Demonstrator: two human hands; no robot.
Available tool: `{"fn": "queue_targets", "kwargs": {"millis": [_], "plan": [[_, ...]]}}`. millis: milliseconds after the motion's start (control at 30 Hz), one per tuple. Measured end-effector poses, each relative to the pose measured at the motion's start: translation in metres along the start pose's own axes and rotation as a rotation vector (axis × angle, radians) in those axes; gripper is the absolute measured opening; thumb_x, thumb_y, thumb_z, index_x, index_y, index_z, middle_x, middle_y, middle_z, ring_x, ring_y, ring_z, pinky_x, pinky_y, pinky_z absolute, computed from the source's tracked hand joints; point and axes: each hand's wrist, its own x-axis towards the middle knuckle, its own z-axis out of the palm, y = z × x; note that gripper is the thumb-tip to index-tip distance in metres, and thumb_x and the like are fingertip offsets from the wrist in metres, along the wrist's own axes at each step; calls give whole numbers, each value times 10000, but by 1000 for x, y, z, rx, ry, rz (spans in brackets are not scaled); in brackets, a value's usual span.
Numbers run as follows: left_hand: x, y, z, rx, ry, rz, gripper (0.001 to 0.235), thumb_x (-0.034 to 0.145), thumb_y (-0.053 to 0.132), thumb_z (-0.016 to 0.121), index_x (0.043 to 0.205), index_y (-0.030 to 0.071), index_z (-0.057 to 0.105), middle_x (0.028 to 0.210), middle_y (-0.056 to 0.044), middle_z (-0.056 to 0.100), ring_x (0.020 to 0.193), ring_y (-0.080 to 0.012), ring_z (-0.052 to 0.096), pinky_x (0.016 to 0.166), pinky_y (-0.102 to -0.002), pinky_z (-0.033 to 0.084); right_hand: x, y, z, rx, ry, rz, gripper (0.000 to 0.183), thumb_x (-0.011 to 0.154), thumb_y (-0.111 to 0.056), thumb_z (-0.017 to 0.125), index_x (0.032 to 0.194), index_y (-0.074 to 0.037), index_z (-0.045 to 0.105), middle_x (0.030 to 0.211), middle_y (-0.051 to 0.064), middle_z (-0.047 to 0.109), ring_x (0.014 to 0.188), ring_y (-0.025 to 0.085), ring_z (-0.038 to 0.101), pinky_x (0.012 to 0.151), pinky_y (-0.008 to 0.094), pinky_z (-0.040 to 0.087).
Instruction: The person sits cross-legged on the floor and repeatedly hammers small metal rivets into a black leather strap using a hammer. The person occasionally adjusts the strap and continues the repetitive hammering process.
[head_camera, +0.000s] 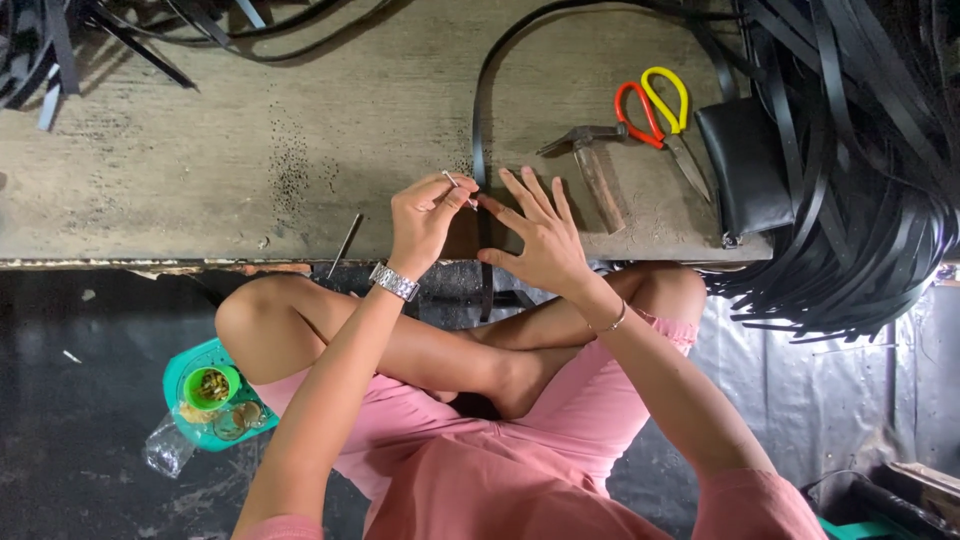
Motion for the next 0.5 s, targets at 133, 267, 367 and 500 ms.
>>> {"fn": "queue_targets", "kwargs": {"millis": [133,267,367,500], "plan": [[-1,12,4,91,-20,-30,91,957,95,762,962,17,808,800,-124,754,783,-186,754,738,-326,638,0,0,-2,8,32,-20,815,822,-791,620,1480,-316,551,1646,48,367,1538,330,281,1239,597,149],[-2,15,9,219,-36,33,49,923,133,802,918,89,823,717,-59,759,719,-156,754,696,-279,611,0,0,-1,-9,55,-34,836,807,-802,628,1473,-299,569,1643,55,377,1537,322,284,1236,595,159],[-3,10,9,257,-57,64,45,925,137,802,900,105,822,695,-44,755,692,-148,748,690,-267,597,0,0,-1,-11,63,-40,838,807,-793,641,1474,-292,571,1640,58,384,1537,316,285,1236,593,163],[-2,6,9,285,-67,123,62,941,113,786,898,78,811,683,-84,737,696,-226,751,671,-305,577,0,-1,-2,0,62,-40,817,822,-768,656,1478,-289,566,1642,57,378,1543,310,271,1238,591,159]]}}
